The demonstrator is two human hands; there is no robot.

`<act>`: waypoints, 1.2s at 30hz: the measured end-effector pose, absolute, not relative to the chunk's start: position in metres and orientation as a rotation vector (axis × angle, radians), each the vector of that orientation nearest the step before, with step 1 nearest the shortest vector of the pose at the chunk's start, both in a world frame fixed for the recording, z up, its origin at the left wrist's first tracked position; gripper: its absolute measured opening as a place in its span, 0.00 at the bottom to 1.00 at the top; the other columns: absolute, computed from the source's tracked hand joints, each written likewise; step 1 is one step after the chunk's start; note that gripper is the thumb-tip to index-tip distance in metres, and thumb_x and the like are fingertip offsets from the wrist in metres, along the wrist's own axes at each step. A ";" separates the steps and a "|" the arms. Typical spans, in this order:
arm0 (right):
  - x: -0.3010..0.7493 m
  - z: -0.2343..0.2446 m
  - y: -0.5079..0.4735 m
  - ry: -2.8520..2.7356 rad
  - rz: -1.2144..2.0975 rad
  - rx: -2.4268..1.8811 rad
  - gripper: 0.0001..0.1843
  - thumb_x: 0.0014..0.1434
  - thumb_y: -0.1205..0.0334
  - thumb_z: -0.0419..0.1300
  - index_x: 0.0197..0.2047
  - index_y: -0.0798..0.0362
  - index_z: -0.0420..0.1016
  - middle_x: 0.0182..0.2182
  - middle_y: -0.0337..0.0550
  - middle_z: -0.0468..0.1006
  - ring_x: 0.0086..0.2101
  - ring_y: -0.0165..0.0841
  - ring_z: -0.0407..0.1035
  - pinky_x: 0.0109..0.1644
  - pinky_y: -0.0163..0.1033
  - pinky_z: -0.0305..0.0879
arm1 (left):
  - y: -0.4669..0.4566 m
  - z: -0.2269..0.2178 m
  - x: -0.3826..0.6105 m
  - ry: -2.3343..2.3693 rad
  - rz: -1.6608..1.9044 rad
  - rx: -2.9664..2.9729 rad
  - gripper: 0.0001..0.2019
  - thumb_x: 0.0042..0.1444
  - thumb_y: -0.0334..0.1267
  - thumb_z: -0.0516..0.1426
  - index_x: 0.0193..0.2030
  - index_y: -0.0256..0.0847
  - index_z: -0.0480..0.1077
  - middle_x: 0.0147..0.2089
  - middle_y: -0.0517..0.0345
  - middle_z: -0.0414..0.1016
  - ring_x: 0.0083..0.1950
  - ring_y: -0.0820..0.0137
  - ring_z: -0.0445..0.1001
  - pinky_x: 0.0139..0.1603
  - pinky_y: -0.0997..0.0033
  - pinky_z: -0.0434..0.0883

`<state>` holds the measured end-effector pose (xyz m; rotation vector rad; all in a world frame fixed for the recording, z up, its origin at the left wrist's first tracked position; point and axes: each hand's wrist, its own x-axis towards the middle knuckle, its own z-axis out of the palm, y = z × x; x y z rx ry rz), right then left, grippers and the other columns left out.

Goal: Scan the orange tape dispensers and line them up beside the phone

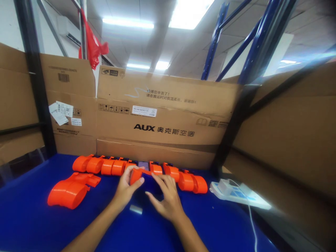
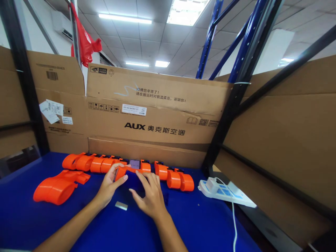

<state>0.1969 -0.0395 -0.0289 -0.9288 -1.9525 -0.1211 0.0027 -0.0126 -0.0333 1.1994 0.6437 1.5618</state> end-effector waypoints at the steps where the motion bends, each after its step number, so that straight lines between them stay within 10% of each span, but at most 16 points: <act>1: 0.197 -0.029 -0.040 -1.926 -0.082 -0.935 0.35 0.57 0.55 0.67 0.67 0.42 0.65 0.52 0.51 0.76 0.50 0.49 0.71 0.56 0.57 0.66 | -0.013 -0.034 0.002 0.647 1.554 1.196 0.24 0.46 0.40 0.70 0.51 0.45 0.72 0.56 0.48 0.77 0.61 0.54 0.72 0.64 0.56 0.62; 5: 0.199 -0.027 -0.036 -1.747 0.199 -0.956 0.29 0.59 0.53 0.65 0.63 0.45 0.70 0.54 0.51 0.76 0.52 0.48 0.71 0.58 0.55 0.66 | -0.012 -0.040 0.001 0.581 1.487 1.180 0.29 0.50 0.45 0.68 0.59 0.45 0.70 0.58 0.48 0.75 0.57 0.55 0.74 0.55 0.61 0.70; 10: 0.200 -0.020 -0.030 -1.567 0.768 -0.922 0.21 0.64 0.45 0.58 0.49 0.50 0.81 0.42 0.46 0.83 0.45 0.47 0.76 0.51 0.49 0.71 | -0.013 -0.043 0.001 0.515 1.316 1.153 0.29 0.54 0.47 0.65 0.61 0.42 0.67 0.39 0.54 0.77 0.28 0.71 0.76 0.28 0.73 0.71; 16: 0.197 -0.025 -0.029 -1.431 1.182 -0.905 0.27 0.60 0.37 0.59 0.40 0.53 0.82 0.35 0.45 0.84 0.39 0.46 0.77 0.44 0.47 0.73 | -0.015 -0.044 0.006 0.612 1.245 1.052 0.21 0.50 0.49 0.68 0.43 0.37 0.71 0.25 0.59 0.75 0.18 0.73 0.72 0.17 0.77 0.68; 24: 0.198 -0.024 -0.027 -1.525 1.005 -0.692 0.34 0.58 0.43 0.65 0.65 0.41 0.63 0.62 0.47 0.70 0.60 0.45 0.66 0.63 0.51 0.63 | -0.004 -0.041 0.006 0.785 1.413 0.857 0.24 0.49 0.58 0.66 0.36 0.37 0.71 0.21 0.58 0.76 0.22 0.69 0.78 0.23 0.74 0.75; 36: 0.214 -0.021 -0.021 -1.158 0.540 -0.959 0.25 0.63 0.43 0.56 0.55 0.51 0.73 0.53 0.50 0.77 0.53 0.46 0.70 0.61 0.50 0.63 | -0.003 -0.054 0.002 0.860 1.309 1.327 0.22 0.55 0.61 0.59 0.34 0.40 0.69 0.22 0.61 0.73 0.18 0.73 0.72 0.16 0.79 0.62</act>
